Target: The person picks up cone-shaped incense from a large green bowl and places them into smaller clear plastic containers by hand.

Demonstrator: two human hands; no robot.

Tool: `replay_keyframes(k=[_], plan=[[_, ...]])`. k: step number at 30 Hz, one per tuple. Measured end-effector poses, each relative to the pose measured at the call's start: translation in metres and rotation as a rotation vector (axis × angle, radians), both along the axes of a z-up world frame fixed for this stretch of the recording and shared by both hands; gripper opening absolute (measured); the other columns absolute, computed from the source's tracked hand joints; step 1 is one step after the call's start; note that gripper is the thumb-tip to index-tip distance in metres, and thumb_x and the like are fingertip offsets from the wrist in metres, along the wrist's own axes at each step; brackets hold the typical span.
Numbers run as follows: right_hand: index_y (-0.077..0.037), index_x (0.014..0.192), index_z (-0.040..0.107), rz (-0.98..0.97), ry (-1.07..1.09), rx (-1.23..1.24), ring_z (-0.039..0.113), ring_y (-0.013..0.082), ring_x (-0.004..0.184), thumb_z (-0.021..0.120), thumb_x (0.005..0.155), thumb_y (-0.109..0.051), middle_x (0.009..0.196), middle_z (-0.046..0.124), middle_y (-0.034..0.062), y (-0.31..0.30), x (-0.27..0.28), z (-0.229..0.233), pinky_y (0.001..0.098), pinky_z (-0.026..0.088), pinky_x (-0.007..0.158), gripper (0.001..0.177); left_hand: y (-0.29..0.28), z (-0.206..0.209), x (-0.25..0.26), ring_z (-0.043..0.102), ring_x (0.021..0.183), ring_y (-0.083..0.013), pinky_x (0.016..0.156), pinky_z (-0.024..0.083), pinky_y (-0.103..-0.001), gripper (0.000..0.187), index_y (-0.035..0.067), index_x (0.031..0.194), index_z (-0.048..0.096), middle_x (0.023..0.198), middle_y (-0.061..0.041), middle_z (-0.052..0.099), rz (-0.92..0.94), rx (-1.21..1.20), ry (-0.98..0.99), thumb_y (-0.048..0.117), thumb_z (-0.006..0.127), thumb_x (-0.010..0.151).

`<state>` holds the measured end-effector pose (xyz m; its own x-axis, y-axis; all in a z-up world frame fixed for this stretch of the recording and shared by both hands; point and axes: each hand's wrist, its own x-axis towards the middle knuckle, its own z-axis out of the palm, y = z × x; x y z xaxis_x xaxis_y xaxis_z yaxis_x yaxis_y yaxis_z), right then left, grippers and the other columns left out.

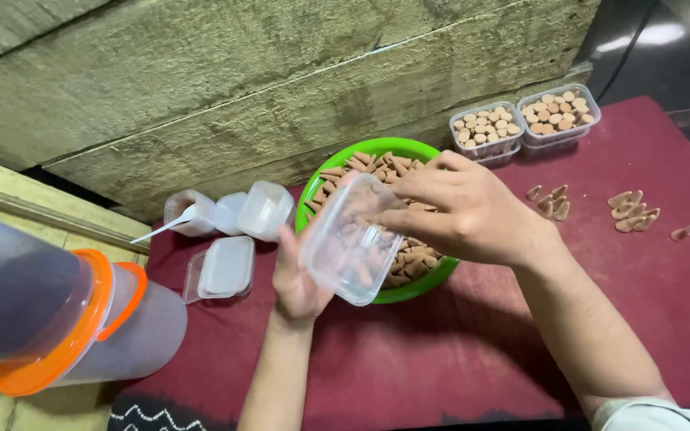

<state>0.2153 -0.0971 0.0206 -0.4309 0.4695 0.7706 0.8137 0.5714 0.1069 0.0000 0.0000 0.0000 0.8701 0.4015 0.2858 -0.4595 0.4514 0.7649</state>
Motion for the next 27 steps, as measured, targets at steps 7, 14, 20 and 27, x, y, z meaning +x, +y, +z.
replay_keyframes(k=[7,14,20,27], plan=[[-0.015,0.100,0.078,0.227,0.216,0.029,0.059,0.0187,0.059,0.067,0.099,-0.029,0.072,0.057,-0.0007,0.006,-0.041,-0.017,0.0329,0.048,0.064,0.018,0.001,-0.045,-0.004,0.045,0.141,-0.0367,0.117,0.042,-0.052,0.106,-0.002,0.151,0.030,0.146,-0.026,0.049,0.472,0.340,-0.138,0.070,0.067,0.083],[-0.011,0.109,0.078,0.317,0.120,0.068,0.054,0.0176,0.049,0.055,0.103,-0.019,0.062,0.050,0.0001,0.023,-0.058,-0.032,0.0315,0.045,0.051,0.025,0.002,-0.083,0.000,0.064,0.114,-0.0356,0.094,0.058,-0.055,0.084,-0.004,0.149,0.037,0.134,-0.025,0.059,0.677,0.138,-0.273,0.050,0.068,0.093],[-0.009,0.105,0.079,0.210,0.083,0.129,0.051,0.0185,0.045,0.059,0.100,-0.014,0.059,0.049,0.0012,0.037,-0.044,-0.061,0.0323,0.043,0.046,0.020,0.025,-0.112,0.012,0.067,0.111,-0.0337,0.096,0.057,-0.054,0.064,0.002,0.145,0.049,0.126,-0.023,0.068,0.674,0.004,-0.148,0.051,0.042,0.104],[-0.004,0.083,0.078,0.136,0.192,0.177,0.044,0.0172,0.039,0.070,0.091,-0.004,0.053,0.049,0.0015,0.021,-0.029,-0.121,0.0294,0.037,0.041,0.011,0.002,-0.080,0.016,0.064,0.107,-0.0202,0.095,0.058,-0.045,0.050,0.001,0.121,0.067,0.106,-0.015,0.071,0.425,0.227,0.098,0.044,0.062,0.095]])
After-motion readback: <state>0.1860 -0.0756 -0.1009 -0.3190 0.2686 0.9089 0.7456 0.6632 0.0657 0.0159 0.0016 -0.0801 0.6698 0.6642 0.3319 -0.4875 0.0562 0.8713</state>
